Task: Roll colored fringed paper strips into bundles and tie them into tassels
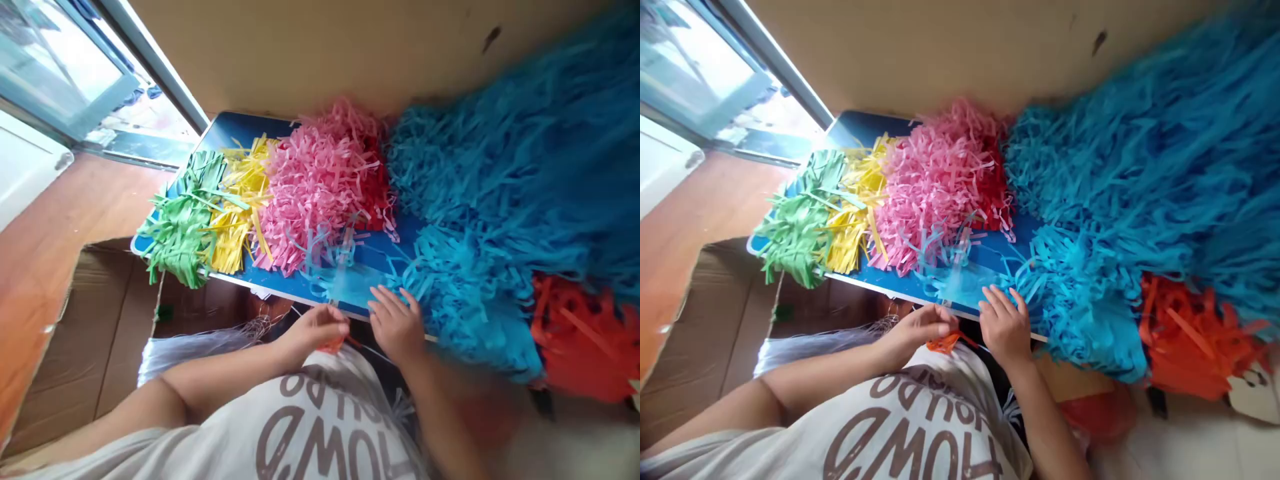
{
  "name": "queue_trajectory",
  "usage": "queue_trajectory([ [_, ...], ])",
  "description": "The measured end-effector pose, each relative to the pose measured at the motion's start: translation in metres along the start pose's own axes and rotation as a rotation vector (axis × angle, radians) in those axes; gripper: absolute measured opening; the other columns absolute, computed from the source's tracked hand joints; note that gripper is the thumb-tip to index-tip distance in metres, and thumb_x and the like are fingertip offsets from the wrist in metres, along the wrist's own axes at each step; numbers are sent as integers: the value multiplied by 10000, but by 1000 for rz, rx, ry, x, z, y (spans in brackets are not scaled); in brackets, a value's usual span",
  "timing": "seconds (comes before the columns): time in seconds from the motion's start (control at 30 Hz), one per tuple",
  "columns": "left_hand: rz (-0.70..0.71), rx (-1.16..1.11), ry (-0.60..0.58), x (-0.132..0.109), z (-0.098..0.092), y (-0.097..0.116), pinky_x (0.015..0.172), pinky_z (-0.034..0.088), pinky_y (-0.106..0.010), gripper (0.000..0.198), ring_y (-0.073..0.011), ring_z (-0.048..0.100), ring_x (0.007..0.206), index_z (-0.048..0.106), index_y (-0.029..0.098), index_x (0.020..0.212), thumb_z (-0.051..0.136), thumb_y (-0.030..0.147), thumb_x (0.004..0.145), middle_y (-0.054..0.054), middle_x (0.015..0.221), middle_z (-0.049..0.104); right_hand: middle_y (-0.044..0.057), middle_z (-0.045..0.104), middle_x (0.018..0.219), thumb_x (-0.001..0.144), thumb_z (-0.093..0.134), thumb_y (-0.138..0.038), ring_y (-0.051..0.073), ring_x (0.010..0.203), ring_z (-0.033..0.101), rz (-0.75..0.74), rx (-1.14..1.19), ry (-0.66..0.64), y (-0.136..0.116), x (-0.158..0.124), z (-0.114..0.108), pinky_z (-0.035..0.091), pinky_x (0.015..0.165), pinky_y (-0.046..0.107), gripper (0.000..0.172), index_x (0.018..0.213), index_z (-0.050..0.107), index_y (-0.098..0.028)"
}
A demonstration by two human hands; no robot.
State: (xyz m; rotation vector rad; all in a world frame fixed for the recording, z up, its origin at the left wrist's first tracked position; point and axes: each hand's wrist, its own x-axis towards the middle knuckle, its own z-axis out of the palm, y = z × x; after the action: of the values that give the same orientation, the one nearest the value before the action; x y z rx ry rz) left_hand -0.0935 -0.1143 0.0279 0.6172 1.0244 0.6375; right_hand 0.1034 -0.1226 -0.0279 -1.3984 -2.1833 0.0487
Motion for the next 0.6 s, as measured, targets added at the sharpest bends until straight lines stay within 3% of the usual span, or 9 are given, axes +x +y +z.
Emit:
queue_trajectory([
  [0.07, 267, 507, -155, -1, -6, 5, 998, 466, -415, 241, -282, 662, 1040, 727, 234, 938, 803, 287, 716, -102, 1032, 729, 88, 696, 1232, 883, 534, -130, 257, 1180, 638, -33, 2, -35, 5, 1, -3, 360, 1092, 504, 155, 950, 634, -226],
  [0.13, 507, 944, -246, 17, -9, 11, 1160, 287, -504, 485, -331, 541, 1275, 676, 271, 1185, 782, 249, 712, -124, 1300, 646, 98, 721, 1170, 886, 530, -144, 254, 1124, 668, -65, 32, -81, 8, 0, -7, 366, 1087, 505, 147, 957, 631, -223],
  [0.2, 618, 1276, -300, 44, -14, 15, 1202, 116, -578, 668, -350, 420, 1395, 551, 257, 1371, 757, 255, 736, -143, 1449, 530, 87, 744, 1102, 891, 524, -130, 238, 1063, 694, -71, 81, -120, 14, -3, -10, 374, 1079, 502, 156, 973, 622, -219],
  [0.27, 671, 1498, -312, 67, -21, 19, 1192, 77, -607, 688, -358, 358, 1435, 491, 233, 1427, 722, 353, 790, -150, 1497, 475, 63, 752, 1078, 908, 519, -121, 220, 1049, 700, -36, 145, -131, 26, -8, -12, 383, 1074, 489, 158, 986, 610, -223],
  [0.37, 732, 1631, -246, 80, -31, 23, 1171, 132, -605, 567, -358, 404, 1405, 554, 219, 1375, 624, 458, 867, -140, 1455, 526, 40, 757, 1059, 939, 530, -173, 210, 1026, 707, 78, 211, -108, 45, -15, -15, 412, 1035, 461, 116, 1000, 609, -233],
  [0.5, 744, 1616, -181, 80, -38, 25, 1179, 135, -563, 352, -305, 519, 1318, 686, 245, 1195, 590, 268, 857, -69, 1286, 677, 23, 768, 955, 933, 555, -225, 197, 852, 717, 219, 165, -23, 49, -9, -17, 447, 896, 400, 70, 941, 623, -238],
  [0.6, 736, 1558, -172, 83, -41, 24, 1199, 87, -544, 341, -275, 533, 1308, 711, 255, 1122, 571, 187, 819, -36, 1202, 722, 53, 751, 1033, 858, 616, -243, 237, 944, 692, 182, 90, -12, 41, 2, -18, 406, 917, 419, 176, 1033, 625, -228],
])
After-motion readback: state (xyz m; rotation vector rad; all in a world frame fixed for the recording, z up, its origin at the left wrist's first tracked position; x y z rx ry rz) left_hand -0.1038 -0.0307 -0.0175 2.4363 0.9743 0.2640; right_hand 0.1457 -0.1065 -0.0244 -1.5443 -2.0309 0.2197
